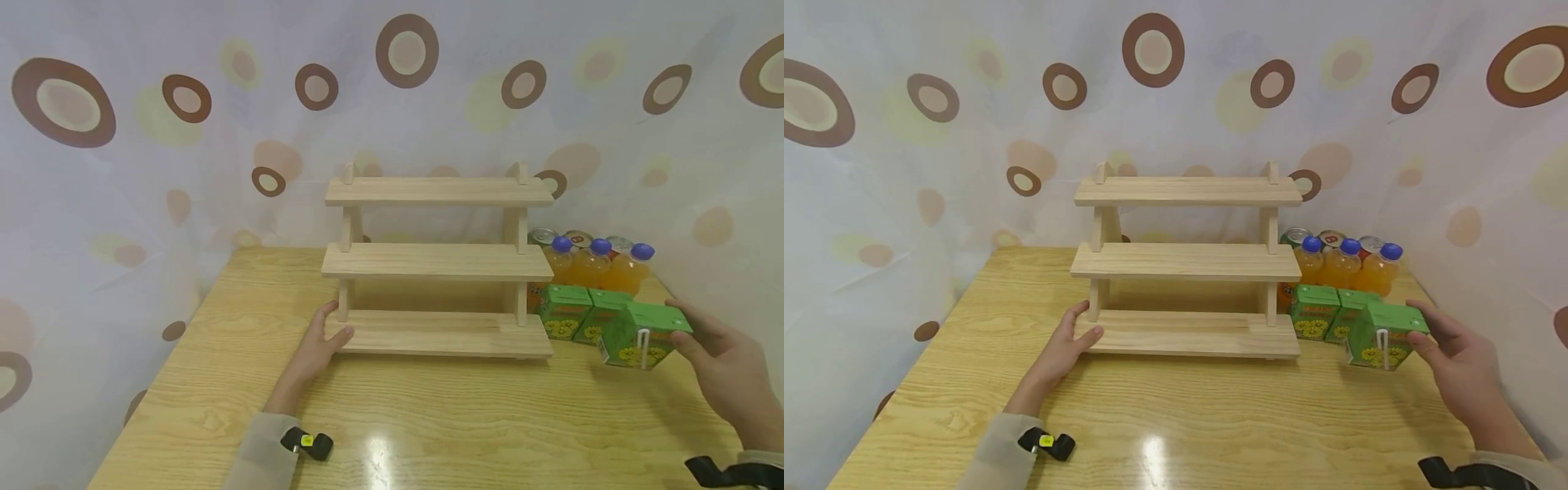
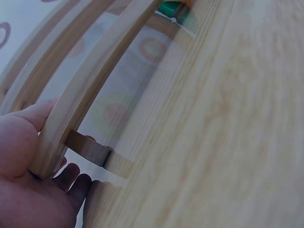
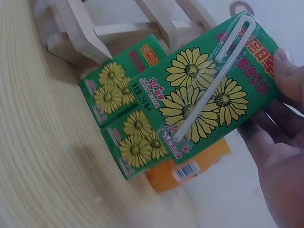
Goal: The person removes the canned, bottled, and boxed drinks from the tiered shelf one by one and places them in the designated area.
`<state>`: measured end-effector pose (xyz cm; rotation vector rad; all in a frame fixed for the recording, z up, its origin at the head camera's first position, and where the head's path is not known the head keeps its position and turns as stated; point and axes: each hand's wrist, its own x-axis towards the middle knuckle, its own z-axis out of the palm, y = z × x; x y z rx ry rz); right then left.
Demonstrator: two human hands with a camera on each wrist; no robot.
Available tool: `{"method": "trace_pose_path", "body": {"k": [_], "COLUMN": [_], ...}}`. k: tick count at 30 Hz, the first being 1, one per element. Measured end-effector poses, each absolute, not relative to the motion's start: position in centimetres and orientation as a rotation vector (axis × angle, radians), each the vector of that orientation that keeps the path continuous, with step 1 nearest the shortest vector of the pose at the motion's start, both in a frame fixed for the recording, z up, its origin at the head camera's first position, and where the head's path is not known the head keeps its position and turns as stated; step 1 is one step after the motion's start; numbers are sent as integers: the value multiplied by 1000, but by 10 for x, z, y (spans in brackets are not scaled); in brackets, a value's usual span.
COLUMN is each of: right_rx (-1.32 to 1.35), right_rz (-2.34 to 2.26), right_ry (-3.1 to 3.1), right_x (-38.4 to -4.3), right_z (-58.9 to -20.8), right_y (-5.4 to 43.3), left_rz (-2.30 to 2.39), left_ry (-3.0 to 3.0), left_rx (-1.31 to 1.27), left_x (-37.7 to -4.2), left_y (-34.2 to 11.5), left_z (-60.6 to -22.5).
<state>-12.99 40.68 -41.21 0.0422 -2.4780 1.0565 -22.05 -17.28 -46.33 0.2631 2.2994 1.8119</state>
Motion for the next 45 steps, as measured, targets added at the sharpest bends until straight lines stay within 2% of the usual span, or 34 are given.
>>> {"method": "trace_pose_path", "body": {"k": [11, 29, 37, 45], "right_rx": [167, -72, -16, -47], "right_rz": [1191, 1006, 1191, 1154], "right_ry": [-2353, -2525, -2470, -2522], "right_x": [-131, -155, -167, -174], "right_z": [-421, -441, -448, -457], "right_y": [435, 458, 461, 461], "left_rz": [1831, 1845, 1849, 1831], "left_ry": [2356, 2359, 2344, 2359], "left_rx": [255, 233, 235, 227], "left_x": [-230, -230, -228, -229], "left_y": [-175, -173, -173, -174], "left_z": [-485, -484, -480, -483]}}
